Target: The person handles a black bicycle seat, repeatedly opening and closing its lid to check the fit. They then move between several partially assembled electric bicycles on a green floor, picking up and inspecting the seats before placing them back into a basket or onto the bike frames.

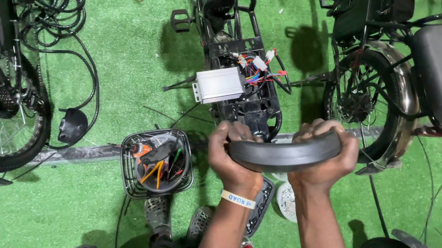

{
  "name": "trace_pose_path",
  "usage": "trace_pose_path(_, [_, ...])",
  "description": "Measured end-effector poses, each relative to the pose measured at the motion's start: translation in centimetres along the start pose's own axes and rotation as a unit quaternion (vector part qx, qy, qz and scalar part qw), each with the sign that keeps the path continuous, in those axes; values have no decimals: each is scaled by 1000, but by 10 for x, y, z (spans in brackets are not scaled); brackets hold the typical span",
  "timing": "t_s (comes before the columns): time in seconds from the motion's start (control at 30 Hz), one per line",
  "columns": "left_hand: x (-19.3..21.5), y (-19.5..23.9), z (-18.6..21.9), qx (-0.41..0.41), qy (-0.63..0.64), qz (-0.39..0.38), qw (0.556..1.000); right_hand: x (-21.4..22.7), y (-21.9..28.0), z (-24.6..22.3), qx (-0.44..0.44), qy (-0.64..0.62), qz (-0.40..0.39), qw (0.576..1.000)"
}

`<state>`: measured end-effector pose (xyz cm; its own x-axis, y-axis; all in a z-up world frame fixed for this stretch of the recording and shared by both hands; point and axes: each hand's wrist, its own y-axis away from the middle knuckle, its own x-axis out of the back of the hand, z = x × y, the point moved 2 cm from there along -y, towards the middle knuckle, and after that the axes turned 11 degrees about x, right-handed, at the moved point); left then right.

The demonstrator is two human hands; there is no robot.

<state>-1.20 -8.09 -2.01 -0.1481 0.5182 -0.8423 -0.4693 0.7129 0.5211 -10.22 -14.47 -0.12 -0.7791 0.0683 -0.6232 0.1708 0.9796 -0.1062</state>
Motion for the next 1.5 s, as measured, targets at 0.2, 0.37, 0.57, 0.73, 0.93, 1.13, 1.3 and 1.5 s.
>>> trace_pose_path(0.2, [3, 5, -4, 26, 35, 29, 999, 4, 0, -1, -26, 10, -14, 1000])
trace_pose_path(0.37, [28, 6, -16, 38, 108, 100, 988, -7, 8, -3, -38, 23, -14, 999])
trace_pose_path(0.57, [11, 2, -11, 63, 133, 138, 980, -21, 17, -9, -73, 48, 26, 996])
trace_pose_path(0.73, [8, -2, -5, 91, 103, 189, 972, -7, 8, -2, -34, 51, -6, 998])
trace_pose_path(0.93, [3, 13, 4, 70, 42, 181, 980, 13, -1, 1, -22, 38, 1, 999])
trace_pose_path(1.13, [-12, 29, 34, -257, -508, 53, 820, 27, 22, 26, 66, 119, 58, 989])
trace_pose_path(1.3, [98, -13, 64, -142, -535, 74, 829, 122, 100, 119, -38, 367, 66, 927])
trace_pose_path(1.5, [357, -57, 122, 59, -602, 348, 716, 191, 205, 244, -288, 494, -43, 819])
